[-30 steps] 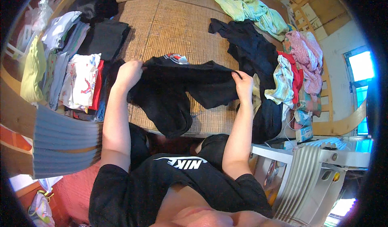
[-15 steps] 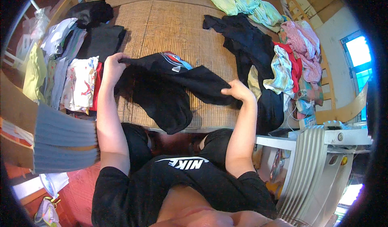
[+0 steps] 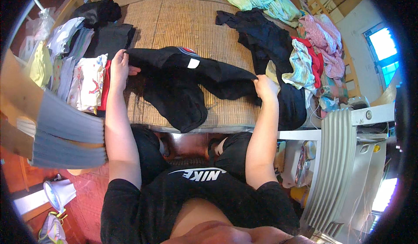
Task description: The person folds several pieces of clothing, including a yellow t-shirt, a black t-shirt, a patterned cloth, and a black long-sleeved shirt. They smooth each item, fold it neatly, and place it on a growing stack to the left.
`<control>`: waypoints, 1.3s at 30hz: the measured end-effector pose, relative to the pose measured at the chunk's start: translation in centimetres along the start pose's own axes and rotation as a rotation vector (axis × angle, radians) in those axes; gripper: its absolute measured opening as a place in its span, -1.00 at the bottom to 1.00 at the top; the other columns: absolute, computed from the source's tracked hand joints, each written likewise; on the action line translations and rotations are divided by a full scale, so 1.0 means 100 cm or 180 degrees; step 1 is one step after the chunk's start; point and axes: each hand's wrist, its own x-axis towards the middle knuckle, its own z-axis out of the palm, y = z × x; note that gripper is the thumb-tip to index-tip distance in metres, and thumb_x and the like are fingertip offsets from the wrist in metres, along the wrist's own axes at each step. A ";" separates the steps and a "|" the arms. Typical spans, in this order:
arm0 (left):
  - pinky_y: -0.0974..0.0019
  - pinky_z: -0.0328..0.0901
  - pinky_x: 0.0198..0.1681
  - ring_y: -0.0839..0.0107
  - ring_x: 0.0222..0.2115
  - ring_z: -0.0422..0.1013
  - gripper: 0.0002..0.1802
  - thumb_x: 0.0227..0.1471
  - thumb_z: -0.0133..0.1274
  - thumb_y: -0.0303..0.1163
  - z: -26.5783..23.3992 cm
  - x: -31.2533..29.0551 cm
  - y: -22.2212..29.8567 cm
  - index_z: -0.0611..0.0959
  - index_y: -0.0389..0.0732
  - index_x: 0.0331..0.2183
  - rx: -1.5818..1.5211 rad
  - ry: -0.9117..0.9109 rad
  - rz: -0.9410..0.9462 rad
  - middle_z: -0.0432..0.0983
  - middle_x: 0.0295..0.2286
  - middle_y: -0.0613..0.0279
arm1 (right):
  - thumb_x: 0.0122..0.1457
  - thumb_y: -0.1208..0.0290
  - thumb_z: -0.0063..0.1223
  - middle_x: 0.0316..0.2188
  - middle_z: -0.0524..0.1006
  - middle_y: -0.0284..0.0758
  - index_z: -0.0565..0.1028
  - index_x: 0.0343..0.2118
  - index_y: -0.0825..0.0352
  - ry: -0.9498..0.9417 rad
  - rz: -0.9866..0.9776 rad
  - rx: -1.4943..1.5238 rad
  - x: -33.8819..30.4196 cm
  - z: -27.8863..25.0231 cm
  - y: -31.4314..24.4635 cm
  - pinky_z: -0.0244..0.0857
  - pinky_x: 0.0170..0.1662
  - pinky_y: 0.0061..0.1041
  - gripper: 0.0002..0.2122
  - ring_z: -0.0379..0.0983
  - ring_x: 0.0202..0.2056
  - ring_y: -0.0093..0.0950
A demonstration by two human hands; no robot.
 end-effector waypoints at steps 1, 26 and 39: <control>0.47 0.22 -0.69 0.49 -0.71 0.39 -0.85 0.02 -0.10 -0.39 -0.004 -0.001 0.001 0.46 -0.29 -0.39 0.0539 -0.0226 0.0222 0.44 -0.55 0.24 | 0.04 0.36 -0.10 -0.39 0.50 -0.11 0.49 -0.30 0.28 -0.0215 0.0078 -0.0051 0.001 0.002 0.002 0.32 -0.27 -0.27 -0.80 0.46 -0.33 -0.26; 0.34 0.25 -0.40 0.32 -0.52 0.38 -0.86 -0.06 -0.06 -0.49 0.041 0.173 0.287 0.55 -0.29 -0.38 0.1610 0.1681 0.3953 0.47 -0.52 0.01 | -0.03 0.40 -0.09 -0.55 0.45 -0.02 0.51 -0.42 0.38 0.4418 -0.1174 0.1253 0.148 -0.312 -0.056 0.27 -0.42 -0.33 -0.81 0.45 -0.48 -0.17; 0.22 0.31 -0.23 0.10 -0.34 0.43 -0.77 -0.28 -0.03 -0.63 -0.008 0.060 -0.004 0.58 -0.30 -0.43 0.2209 0.0645 0.2699 0.48 -0.41 -0.05 | -0.16 0.63 -0.08 -0.39 0.49 -0.08 0.52 -0.40 0.37 0.2484 -0.0907 0.1586 0.041 -0.044 -0.007 0.28 -0.16 -0.37 -0.78 0.43 -0.30 -0.21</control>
